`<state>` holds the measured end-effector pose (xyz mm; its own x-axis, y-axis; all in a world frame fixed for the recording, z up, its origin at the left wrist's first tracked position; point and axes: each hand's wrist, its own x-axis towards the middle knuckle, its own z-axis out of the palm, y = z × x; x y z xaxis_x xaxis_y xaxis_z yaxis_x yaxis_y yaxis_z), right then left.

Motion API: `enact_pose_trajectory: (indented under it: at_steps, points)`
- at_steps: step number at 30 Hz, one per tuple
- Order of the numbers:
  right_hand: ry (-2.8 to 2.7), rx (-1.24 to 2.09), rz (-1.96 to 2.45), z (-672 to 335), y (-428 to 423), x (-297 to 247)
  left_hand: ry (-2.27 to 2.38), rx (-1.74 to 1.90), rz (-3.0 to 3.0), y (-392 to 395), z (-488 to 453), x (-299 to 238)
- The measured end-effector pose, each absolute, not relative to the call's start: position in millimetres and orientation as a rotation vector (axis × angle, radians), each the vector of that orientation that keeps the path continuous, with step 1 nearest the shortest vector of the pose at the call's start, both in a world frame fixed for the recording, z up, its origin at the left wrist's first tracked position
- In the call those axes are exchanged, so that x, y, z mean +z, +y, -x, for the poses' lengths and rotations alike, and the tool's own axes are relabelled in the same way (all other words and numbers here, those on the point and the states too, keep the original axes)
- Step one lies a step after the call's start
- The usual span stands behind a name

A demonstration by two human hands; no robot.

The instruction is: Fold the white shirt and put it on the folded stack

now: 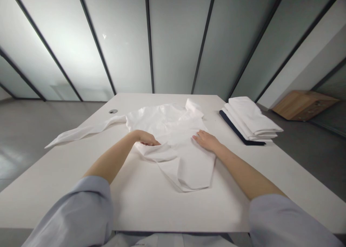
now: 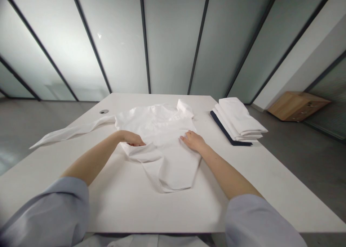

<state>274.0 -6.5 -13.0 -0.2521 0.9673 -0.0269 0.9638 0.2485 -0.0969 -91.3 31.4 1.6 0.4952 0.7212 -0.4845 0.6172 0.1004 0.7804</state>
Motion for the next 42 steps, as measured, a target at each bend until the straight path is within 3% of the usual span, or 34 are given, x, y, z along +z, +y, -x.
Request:
enact_pose_trajectory:
  at_steps: [4,11,15,23,26,31,36,42]
  points:
    - [-2.491,0.066,2.072,-265,-25,-1,1.463,0.379,-1.721,40,95,-1]
    - [-2.717,0.018,1.582,-259,-21,-5,1.333,-0.137,-2.191,4,88,10]
    - [-2.606,0.136,1.791,-268,4,-27,1.292,-0.286,-2.256,-10,90,6]
    - [-2.389,0.127,2.022,-275,42,-35,1.472,0.359,-1.901,29,114,10]
    - [-2.379,0.087,1.997,-272,48,-35,1.578,0.517,-2.049,28,111,1]
    - [-2.368,-0.002,1.895,-286,60,-36,1.572,0.122,-2.294,8,118,-4]
    - [-2.273,-0.057,1.964,-294,62,-34,1.583,-0.235,-2.294,0,131,24]
    - [-2.521,-0.014,1.769,-260,27,-32,1.878,-0.199,-2.469,16,84,54]
